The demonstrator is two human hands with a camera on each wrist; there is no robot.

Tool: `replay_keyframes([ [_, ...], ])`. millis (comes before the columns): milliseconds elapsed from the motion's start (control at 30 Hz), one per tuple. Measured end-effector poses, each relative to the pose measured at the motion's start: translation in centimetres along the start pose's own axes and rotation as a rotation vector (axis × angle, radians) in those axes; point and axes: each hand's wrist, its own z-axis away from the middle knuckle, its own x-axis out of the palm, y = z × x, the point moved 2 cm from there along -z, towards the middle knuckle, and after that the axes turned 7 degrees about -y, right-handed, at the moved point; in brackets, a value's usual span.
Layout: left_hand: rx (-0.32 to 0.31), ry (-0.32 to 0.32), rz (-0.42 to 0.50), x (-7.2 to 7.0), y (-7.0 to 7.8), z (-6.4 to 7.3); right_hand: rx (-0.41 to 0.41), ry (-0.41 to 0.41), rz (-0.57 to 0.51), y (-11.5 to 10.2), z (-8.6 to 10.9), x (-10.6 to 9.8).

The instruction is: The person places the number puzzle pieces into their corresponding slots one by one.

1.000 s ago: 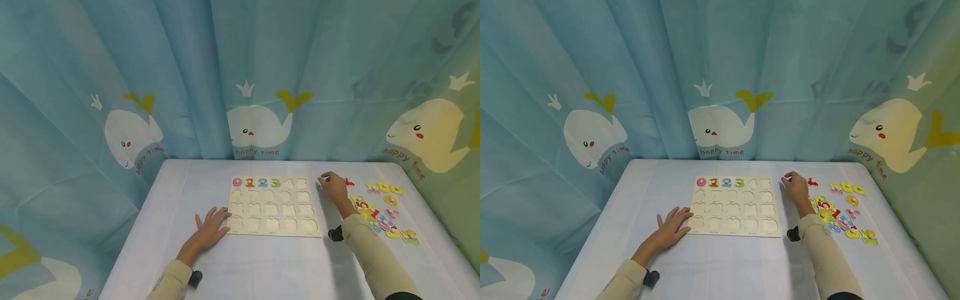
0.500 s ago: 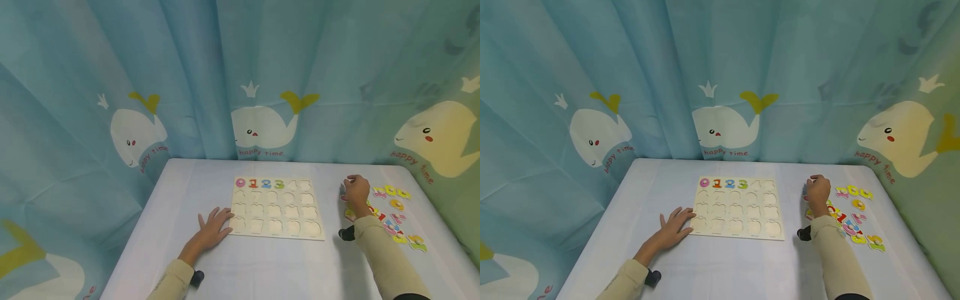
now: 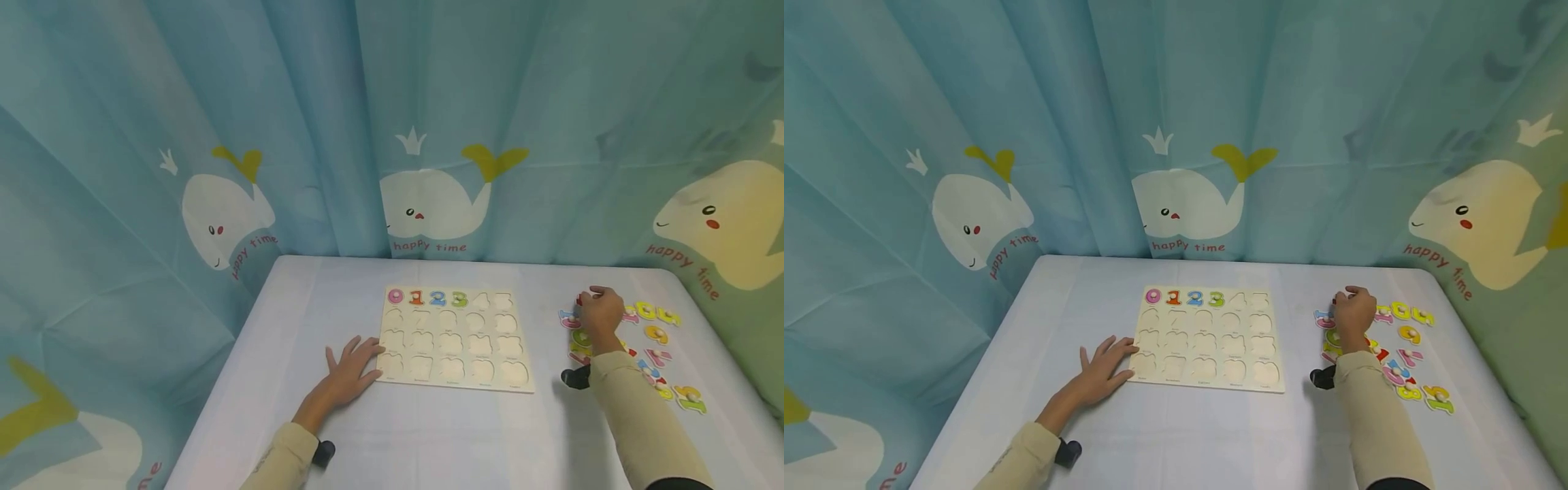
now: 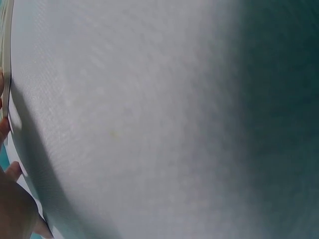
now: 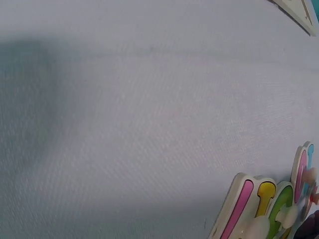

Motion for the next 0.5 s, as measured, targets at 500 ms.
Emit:
replay_keyframes([
  [500,0.000,-0.001,0.013,-0.23,0.23,0.03,-0.020,-0.032,0.030,0.19,-0.27,0.52],
])
